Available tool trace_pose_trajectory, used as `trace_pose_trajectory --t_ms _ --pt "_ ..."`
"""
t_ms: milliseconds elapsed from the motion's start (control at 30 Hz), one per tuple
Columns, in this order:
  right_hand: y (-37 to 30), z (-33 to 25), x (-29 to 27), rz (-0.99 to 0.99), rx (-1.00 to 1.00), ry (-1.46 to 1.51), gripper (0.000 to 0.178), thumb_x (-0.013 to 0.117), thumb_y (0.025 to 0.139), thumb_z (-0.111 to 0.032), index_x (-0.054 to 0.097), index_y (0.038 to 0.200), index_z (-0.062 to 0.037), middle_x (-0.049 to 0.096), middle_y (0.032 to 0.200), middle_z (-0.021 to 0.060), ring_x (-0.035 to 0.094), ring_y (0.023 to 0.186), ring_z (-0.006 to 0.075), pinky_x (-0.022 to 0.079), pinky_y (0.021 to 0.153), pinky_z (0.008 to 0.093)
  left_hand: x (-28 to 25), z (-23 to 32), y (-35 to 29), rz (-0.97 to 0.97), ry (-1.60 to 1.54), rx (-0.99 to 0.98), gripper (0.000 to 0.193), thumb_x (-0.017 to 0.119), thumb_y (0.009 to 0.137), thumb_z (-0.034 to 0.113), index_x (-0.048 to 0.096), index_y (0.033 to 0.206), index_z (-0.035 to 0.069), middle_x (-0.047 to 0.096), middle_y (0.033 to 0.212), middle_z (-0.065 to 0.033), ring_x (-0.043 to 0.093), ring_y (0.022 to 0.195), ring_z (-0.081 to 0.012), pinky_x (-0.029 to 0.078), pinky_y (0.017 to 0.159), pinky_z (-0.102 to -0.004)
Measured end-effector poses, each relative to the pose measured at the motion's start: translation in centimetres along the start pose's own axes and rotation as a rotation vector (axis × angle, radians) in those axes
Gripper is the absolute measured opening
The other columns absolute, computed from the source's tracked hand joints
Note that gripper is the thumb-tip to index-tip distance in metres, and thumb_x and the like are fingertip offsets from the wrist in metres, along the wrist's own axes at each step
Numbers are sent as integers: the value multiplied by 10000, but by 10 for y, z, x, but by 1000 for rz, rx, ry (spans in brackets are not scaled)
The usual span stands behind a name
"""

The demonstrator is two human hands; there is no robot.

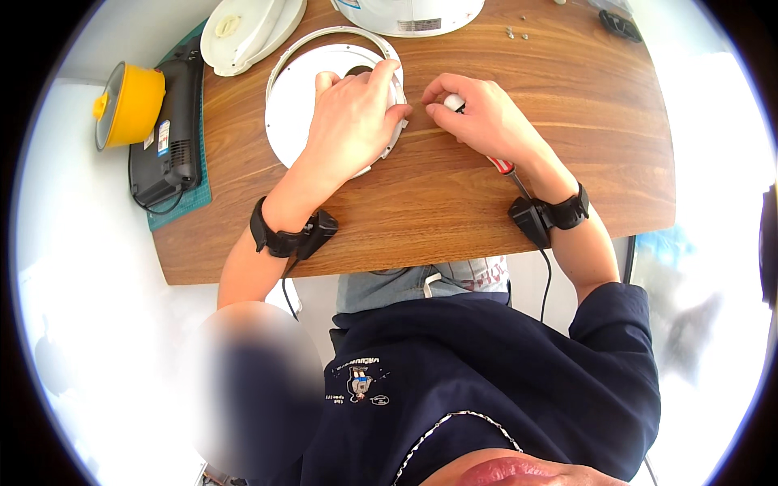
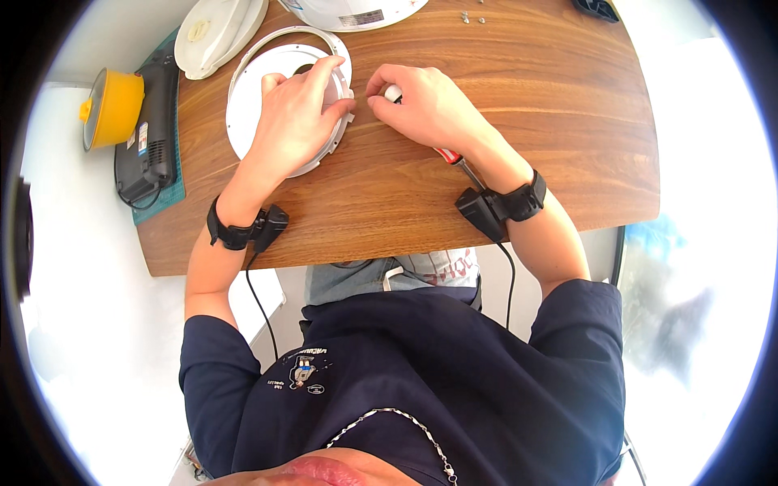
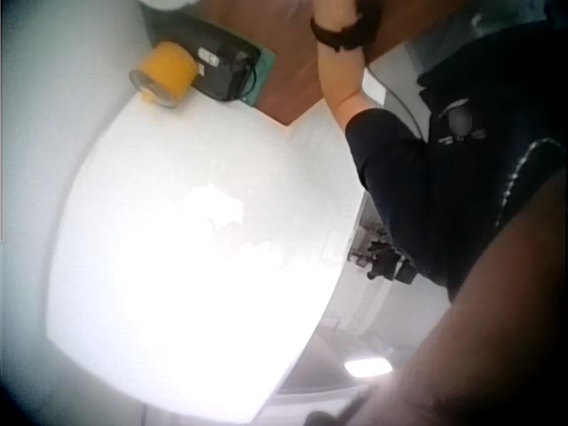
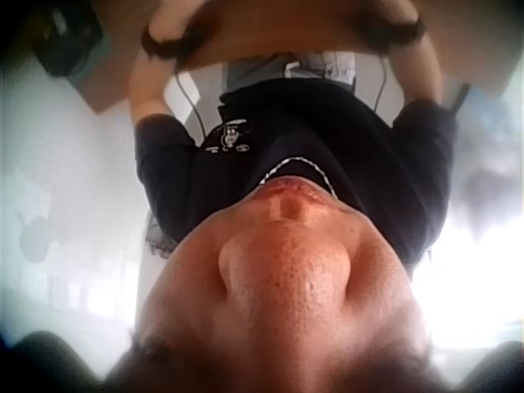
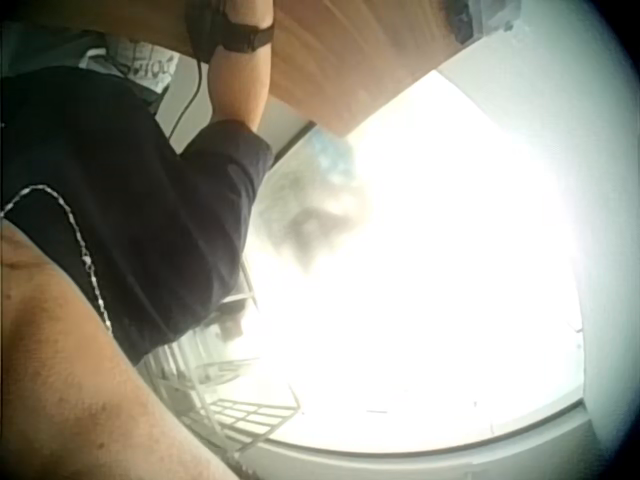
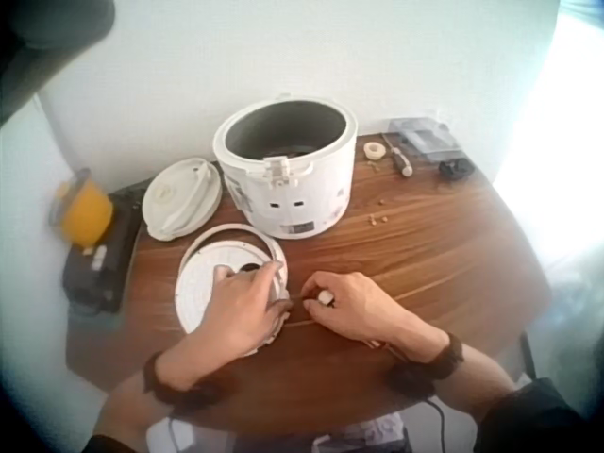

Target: The person disassembles a white rice cooker on a wooden table. They use a screwdriver to remove screws from the lid and base, then separate the lid, outer casing, and inner components, exposing the internal wiring and heating element.

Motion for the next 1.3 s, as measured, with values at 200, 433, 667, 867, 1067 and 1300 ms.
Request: trace_pose_trajectory --t_ms 200,433,667,867,1067,1300 --pt "-1 -2 0 -21 55 -6 229 647 928 -223 706 1075 -58 731 842 112 671 716 233 536 700 354 -7 -2 -4 -24 -39 7 504 771 880 194 559 1329 107 700 798 -100 664 822 -279 352 994 -408" --pt "-2 -4 -2 -35 84 2 228 652 923 -227 710 1061 -56 738 885 141 689 795 286 543 755 385 -29 -4 -13 -67 -52 -35 517 766 887 191 554 1353 124 714 897 -120 676 949 -276 327 1102 -419" --pt "-2 -7 -4 -37 114 -2 225 648 920 -229 710 1044 -52 747 922 163 712 871 343 557 810 414 -65 -40 1 99 144 33 479 773 897 246 576 1319 137 742 962 -111 692 1005 -283 333 1105 -478" --pt "-2 -8 -4 -33 103 13 213 647 920 -213 704 1037 -46 744 929 168 709 879 349 557 811 412 -102 -133 69 -123 106 -283 555 747 865 215 554 1373 100 703 819 -130 610 1114 -369 382 1071 -480" --pt "-2 -8 -8 -51 118 47 207 643 912 -192 705 1032 -35 745 922 174 714 871 348 557 809 411 -90 -204 110 -206 36 -272 474 703 952 210 580 1409 202 577 785 -22 541 747 -152 465 744 -317" --pt "-2 -12 -10 -55 92 38 199 634 908 -180 703 1014 -26 742 893 182 716 852 355 556 792 414 -79 -216 122 -253 193 -230 508 707 938 299 567 1425 270 536 754 -17 530 760 -185 475 803 -348"
Point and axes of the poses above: each hand's wrist, its own y-axis towards the middle knuckle, its own x-axis out of the palm, z = x × y, the point moved 6 cm from there along y, towards the middle knuckle
